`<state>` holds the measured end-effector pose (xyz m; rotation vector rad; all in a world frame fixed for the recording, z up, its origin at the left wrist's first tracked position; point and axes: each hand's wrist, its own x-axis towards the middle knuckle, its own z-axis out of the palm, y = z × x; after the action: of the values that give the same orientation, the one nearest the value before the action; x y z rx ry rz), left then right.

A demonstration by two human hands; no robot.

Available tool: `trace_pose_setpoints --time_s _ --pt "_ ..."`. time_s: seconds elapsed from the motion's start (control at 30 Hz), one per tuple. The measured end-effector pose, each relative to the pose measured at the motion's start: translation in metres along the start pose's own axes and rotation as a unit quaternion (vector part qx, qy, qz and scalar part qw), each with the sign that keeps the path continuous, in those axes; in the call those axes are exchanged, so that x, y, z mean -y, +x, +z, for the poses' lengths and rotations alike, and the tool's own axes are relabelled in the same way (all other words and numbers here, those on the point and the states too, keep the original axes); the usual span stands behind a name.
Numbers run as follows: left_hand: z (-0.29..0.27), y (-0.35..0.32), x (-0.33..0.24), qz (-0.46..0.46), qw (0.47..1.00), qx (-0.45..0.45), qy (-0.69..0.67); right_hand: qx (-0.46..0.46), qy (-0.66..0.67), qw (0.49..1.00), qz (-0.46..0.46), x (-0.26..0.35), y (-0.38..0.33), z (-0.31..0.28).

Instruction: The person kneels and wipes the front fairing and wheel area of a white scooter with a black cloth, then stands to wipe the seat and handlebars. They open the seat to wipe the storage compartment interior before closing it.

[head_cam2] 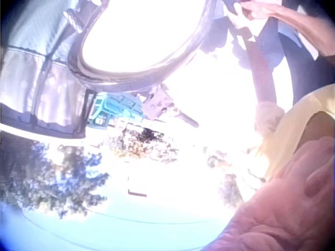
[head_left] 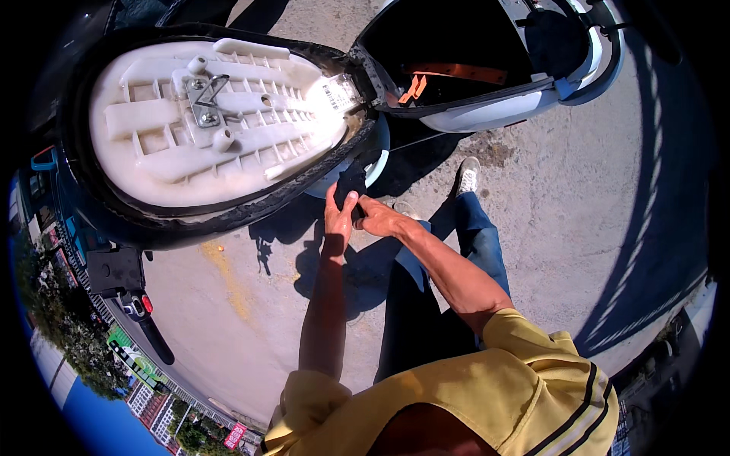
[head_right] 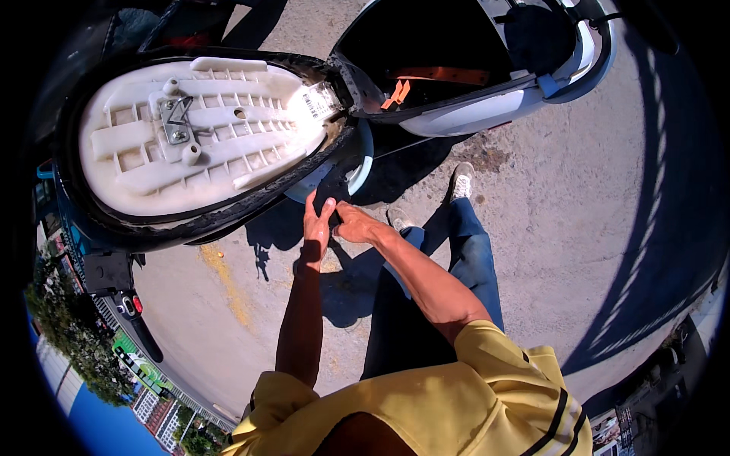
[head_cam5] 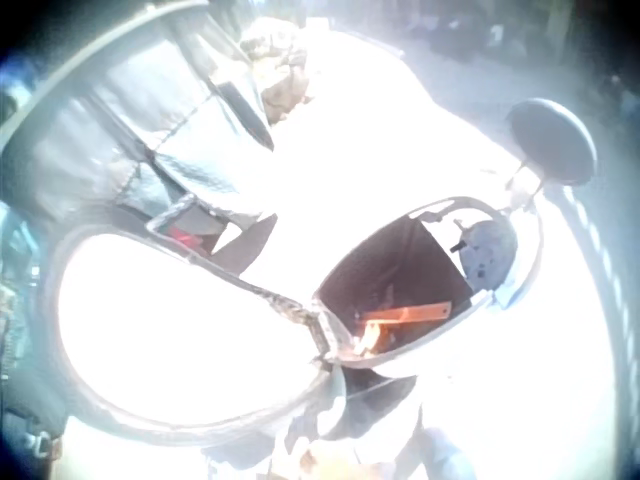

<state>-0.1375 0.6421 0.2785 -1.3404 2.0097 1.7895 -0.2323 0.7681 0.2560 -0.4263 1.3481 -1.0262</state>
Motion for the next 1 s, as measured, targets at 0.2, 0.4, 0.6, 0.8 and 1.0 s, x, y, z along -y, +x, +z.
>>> trace_pose_setpoints --time_s 0.2,0.4,0.6,0.8,1.0 --pt "-0.014 0.134 0.094 0.128 0.934 -0.093 0.321 -0.217 -0.072 0.972 -0.058 -0.028 0.008 -0.027" --pt "-0.003 0.214 0.172 0.182 0.873 -0.111 0.439 -0.227 0.059 0.972 -0.006 -0.057 -0.035 -0.038" --pt "-0.03 0.133 0.112 0.128 0.967 -0.215 0.044 -0.297 0.175 0.933 -0.099 -0.039 0.0 -0.037" --pt "0.022 -0.015 -0.049 -0.03 0.988 -0.012 -0.149 -0.165 0.618 0.764 -0.083 0.004 0.015 -0.022" --pt "0.013 -0.113 -0.191 0.345 0.921 -0.011 0.179 -0.168 0.697 0.667 -0.2 0.103 -0.065 -0.024"
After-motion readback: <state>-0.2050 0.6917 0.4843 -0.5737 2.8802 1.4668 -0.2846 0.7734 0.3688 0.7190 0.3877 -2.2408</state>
